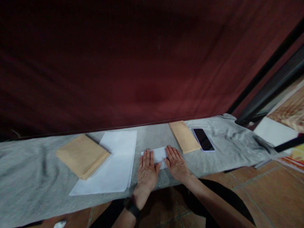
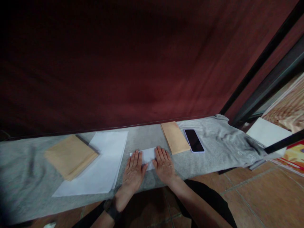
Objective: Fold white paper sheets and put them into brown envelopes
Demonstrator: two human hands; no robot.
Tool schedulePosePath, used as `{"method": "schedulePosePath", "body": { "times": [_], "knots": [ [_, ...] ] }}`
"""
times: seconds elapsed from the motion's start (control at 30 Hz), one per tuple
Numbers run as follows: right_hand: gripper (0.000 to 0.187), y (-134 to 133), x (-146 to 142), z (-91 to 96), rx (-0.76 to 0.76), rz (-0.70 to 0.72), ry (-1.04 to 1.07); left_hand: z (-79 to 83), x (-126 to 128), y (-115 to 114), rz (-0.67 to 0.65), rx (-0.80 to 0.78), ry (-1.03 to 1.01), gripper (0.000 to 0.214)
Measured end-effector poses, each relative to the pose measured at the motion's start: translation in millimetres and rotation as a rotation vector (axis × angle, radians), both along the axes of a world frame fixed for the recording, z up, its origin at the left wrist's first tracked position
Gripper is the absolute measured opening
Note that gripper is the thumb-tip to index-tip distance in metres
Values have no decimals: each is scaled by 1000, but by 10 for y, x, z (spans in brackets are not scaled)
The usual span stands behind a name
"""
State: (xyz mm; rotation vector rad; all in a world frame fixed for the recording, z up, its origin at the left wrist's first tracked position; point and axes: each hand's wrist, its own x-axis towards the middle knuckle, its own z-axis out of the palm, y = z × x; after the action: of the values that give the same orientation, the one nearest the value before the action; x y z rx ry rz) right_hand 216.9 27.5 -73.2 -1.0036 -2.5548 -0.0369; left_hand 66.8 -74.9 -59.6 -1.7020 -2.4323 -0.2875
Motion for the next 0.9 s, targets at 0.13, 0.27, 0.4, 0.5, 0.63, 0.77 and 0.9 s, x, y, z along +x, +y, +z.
{"method": "schedulePosePath", "body": {
  "times": [0.13, 0.27, 0.4, 0.5, 0.63, 0.77, 0.9],
  "knots": [
    [52, 15, 48, 12, -9, -20, -15, -27, -85, -53, 67, -19, 8, 64],
    [51, 38, 90, 14, -26, -11, -8, -19, -131, -93, 103, -22, -8, 63],
    [51, 80, 113, 50, -52, 18, 45, 89, -194, -100, 87, -18, -25, 56],
    [53, 80, 100, 122, -72, 105, 91, 220, -269, -79, 58, 4, -74, 51],
    [57, -31, 48, 198, -117, 287, 80, 356, -323, -21, 74, 27, -135, 45],
    [63, -163, 16, 183, -143, 382, 19, 400, -324, 57, 111, 30, -212, 37],
    [62, -180, 17, 169, -147, 379, -19, 404, -359, 115, 122, 135, -457, 29]
  ]
}}
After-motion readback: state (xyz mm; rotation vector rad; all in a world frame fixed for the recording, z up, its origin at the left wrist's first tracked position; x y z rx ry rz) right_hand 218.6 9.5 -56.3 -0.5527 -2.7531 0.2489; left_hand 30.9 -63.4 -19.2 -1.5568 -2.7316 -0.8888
